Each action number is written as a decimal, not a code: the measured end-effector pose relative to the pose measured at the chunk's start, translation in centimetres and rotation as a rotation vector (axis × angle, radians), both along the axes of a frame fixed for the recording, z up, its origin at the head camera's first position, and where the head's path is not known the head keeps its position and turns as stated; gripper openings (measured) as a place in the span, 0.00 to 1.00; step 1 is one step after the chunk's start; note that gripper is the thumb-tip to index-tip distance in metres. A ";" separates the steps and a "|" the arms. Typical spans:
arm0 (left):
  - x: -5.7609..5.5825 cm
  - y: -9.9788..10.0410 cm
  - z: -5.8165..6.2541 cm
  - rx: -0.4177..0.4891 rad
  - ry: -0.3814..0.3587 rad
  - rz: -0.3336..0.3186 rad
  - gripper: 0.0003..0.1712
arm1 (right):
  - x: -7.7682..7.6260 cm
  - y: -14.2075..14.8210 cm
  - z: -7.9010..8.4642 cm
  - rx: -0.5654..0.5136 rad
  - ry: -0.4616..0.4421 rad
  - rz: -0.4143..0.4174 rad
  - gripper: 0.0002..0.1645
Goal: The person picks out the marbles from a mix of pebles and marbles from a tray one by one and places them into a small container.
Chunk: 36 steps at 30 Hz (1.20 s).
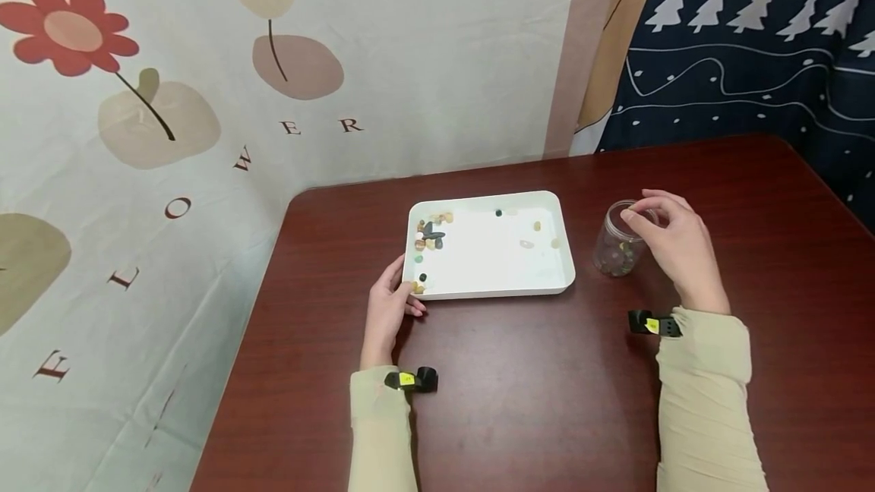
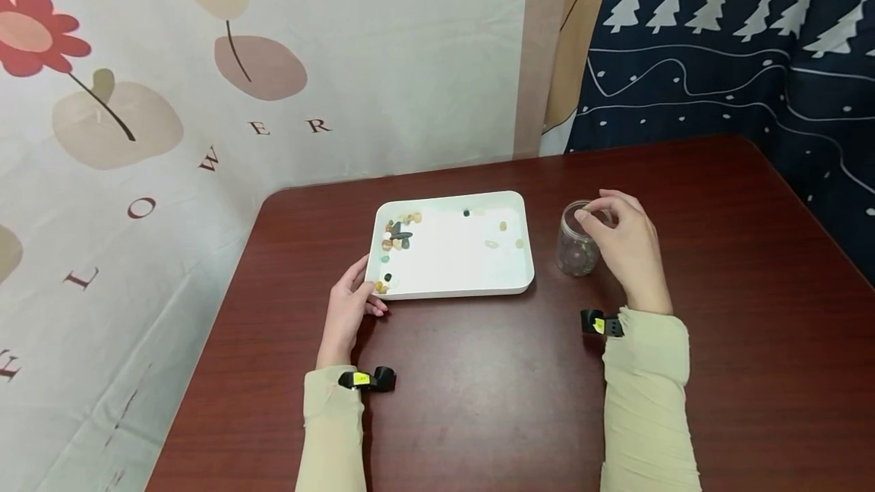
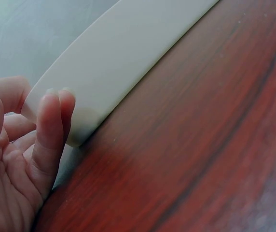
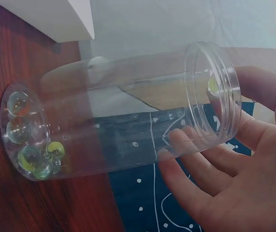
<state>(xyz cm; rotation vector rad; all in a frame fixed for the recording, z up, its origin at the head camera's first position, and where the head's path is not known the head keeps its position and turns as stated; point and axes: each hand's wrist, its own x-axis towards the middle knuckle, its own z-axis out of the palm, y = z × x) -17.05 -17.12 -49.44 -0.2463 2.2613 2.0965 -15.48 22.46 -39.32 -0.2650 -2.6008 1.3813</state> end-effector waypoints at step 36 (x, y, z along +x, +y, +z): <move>0.1 0.1 0.2 -0.009 -0.005 0.000 0.31 | 0.2 0.4 -0.2 0.001 -0.063 0.066 0.32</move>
